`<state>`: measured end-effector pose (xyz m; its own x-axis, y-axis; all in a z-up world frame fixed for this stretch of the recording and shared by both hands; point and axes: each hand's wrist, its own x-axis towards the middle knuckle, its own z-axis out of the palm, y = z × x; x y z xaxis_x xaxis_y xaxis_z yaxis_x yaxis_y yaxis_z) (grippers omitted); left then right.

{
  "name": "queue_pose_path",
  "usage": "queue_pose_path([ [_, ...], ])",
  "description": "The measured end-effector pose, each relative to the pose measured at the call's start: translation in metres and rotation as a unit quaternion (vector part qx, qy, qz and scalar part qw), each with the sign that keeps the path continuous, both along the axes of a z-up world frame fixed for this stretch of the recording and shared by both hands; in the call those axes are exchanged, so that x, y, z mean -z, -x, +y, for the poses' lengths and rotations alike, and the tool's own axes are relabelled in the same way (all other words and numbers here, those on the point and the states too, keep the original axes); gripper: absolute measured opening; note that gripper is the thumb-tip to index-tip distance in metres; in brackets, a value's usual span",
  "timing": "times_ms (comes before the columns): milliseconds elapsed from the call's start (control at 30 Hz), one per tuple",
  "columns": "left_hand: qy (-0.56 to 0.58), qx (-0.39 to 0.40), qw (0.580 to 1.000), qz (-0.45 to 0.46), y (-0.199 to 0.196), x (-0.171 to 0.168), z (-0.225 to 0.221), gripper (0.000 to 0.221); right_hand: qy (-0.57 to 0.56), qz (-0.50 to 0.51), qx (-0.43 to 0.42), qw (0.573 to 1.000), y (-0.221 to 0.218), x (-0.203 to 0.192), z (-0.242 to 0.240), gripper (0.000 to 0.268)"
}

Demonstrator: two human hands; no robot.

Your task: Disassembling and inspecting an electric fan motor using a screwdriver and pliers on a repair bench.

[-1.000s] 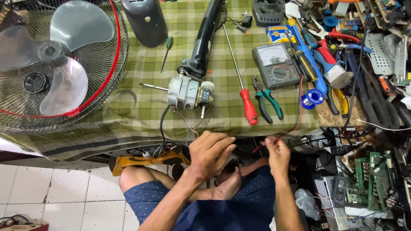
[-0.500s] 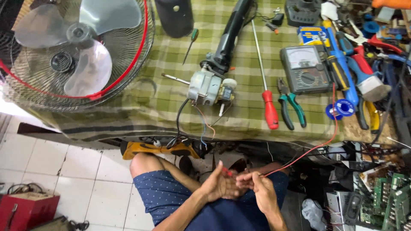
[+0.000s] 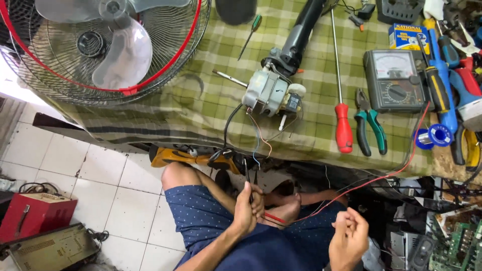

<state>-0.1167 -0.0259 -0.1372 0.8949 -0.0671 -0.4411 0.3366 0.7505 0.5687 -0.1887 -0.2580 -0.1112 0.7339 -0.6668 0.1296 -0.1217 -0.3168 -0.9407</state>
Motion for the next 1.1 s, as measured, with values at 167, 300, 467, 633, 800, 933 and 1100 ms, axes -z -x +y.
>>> queue_pose_path([
  [167, -0.032, 0.037, 0.99, -0.132, 0.014, -0.017, -0.015, 0.048, 0.134, 0.136, -0.321, 0.927, -0.018, -0.03, 0.053, 0.049],
  [300, -0.116, 0.049, 0.956, -0.265, 0.01, -0.068, -0.004, 0.043, -0.006, 0.12, -0.485, 0.866, -0.028, -0.025, 0.076, 0.063],
  [467, -0.123, 0.038, 0.952, -0.278, -0.002, -0.11, 0.012, 0.048, 0.054, 0.012, -0.507, 0.86, -0.039, -0.035, 0.069, 0.052],
  [633, -0.083, -0.039, 0.972, -0.215, -0.038, -0.142, 0.017, 0.069, -0.003, 0.016, -0.428, 0.904, -0.062, -0.041, 0.067, 0.024],
  [800, -0.263, 0.024, 0.935, -0.234, -0.069, -0.166, 0.023, 0.037, -0.026, -0.052, -0.263, 0.963, -0.103, -0.081, 0.054, 0.045],
  [933, -0.214, -0.037, 0.946, -0.24, -0.076, -0.126, 0.01, 0.026, 0.175, -0.14, -0.256, 0.94, -0.142, -0.106, 0.062, 0.021],
  [1100, -0.188, -0.054, 0.951, -0.24, -0.077, -0.129, 0.001, 0.046, 0.219, -0.223, -0.236, 0.92, -0.17, -0.09, 0.077, 0.033],
])
